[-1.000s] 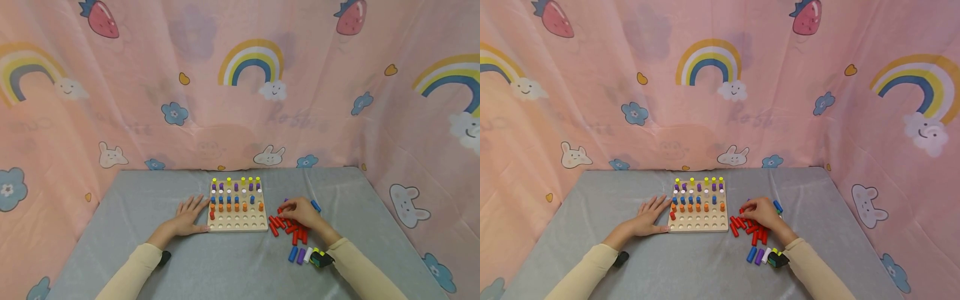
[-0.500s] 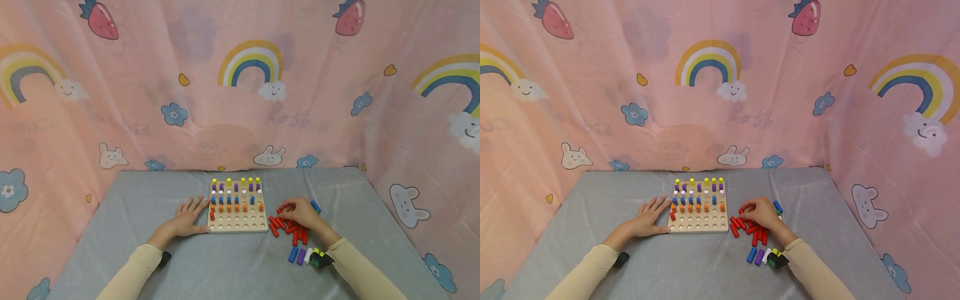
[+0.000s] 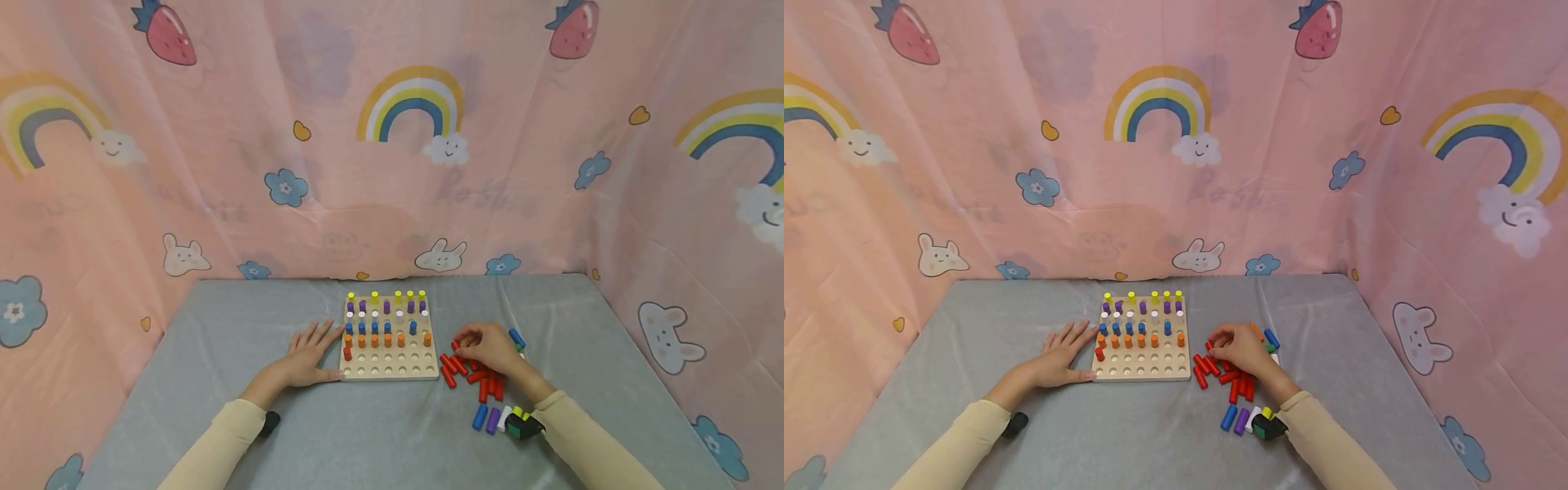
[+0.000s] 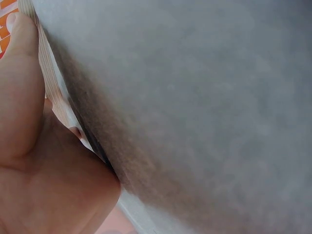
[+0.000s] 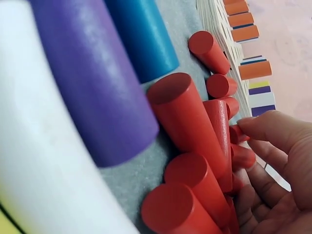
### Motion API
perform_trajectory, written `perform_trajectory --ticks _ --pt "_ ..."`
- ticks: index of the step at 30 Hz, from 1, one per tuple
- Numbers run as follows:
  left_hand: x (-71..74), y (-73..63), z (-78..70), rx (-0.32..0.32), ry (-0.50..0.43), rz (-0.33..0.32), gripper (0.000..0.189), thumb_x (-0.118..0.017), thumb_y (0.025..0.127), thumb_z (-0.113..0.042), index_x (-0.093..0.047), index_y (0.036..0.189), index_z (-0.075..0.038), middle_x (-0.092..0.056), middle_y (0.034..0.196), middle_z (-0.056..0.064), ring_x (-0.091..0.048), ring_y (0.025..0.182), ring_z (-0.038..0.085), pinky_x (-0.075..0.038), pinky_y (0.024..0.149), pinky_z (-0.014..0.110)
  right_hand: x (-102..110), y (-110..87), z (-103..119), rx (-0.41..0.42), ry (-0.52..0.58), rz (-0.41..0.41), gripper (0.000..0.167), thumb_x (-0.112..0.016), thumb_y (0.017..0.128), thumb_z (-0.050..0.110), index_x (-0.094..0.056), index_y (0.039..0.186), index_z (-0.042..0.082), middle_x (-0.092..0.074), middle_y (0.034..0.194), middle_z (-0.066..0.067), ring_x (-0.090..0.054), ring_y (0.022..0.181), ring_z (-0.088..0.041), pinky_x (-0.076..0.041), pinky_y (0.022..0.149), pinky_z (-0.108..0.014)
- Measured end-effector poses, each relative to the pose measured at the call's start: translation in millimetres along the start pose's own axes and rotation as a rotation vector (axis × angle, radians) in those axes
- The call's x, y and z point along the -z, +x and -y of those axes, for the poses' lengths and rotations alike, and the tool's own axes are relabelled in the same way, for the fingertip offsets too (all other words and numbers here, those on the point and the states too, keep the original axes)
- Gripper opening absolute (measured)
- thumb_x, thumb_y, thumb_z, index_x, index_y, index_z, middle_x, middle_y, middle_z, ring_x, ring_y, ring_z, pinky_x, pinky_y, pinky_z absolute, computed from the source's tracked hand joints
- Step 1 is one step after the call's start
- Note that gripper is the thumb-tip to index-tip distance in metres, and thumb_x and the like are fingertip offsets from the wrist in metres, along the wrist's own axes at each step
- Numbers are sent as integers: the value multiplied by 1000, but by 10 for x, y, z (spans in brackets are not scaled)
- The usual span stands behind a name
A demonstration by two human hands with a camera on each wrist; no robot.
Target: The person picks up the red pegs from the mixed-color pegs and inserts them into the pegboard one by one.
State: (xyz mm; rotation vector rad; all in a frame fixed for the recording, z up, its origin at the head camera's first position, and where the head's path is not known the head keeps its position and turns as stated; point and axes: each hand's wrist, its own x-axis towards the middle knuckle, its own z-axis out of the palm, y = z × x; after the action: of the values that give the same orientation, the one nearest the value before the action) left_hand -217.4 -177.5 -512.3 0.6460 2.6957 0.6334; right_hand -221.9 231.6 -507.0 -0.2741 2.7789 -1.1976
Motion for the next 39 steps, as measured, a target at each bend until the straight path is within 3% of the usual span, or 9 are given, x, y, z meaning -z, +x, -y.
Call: perform_trajectory --ticks 12,23,34,39 --pt "-56 29 68 2 -3 -8 98 -67 86 -60 -15 160 -24 -4 169 12 4 154 44 5 117 71 9 -7 33 -7 60 4 23 -78 81 12 -76 102 5 -72 85 -7 -61 73 -10 -50 65 -20" --pt "13 -16 -21 6 14 4 97 -67 86 -59 -17 160 -21 -8 168 16 -1 153 47 0 116 73 37 23 107 -14 89 8 24 -76 84 12 -75 107 4 -73 92 -10 -64 76 -11 -53 67 -22" --pt "-1 -5 0 13 -2 12 98 -67 86 -60 -15 160 -24 -4 169 14 3 154 45 4 117 72 59 83 311 -13 113 7 24 -75 86 14 -74 109 10 -75 98 -8 -66 78 -14 -56 65 -30" --pt "-13 -3 27 -6 -25 -5 99 -65 84 -64 -16 160 -24 -6 168 15 3 153 46 6 116 72 48 83 446 24 106 5 24 -76 86 15 -74 110 11 -75 101 -7 -66 83 -14 -56 67 -27"
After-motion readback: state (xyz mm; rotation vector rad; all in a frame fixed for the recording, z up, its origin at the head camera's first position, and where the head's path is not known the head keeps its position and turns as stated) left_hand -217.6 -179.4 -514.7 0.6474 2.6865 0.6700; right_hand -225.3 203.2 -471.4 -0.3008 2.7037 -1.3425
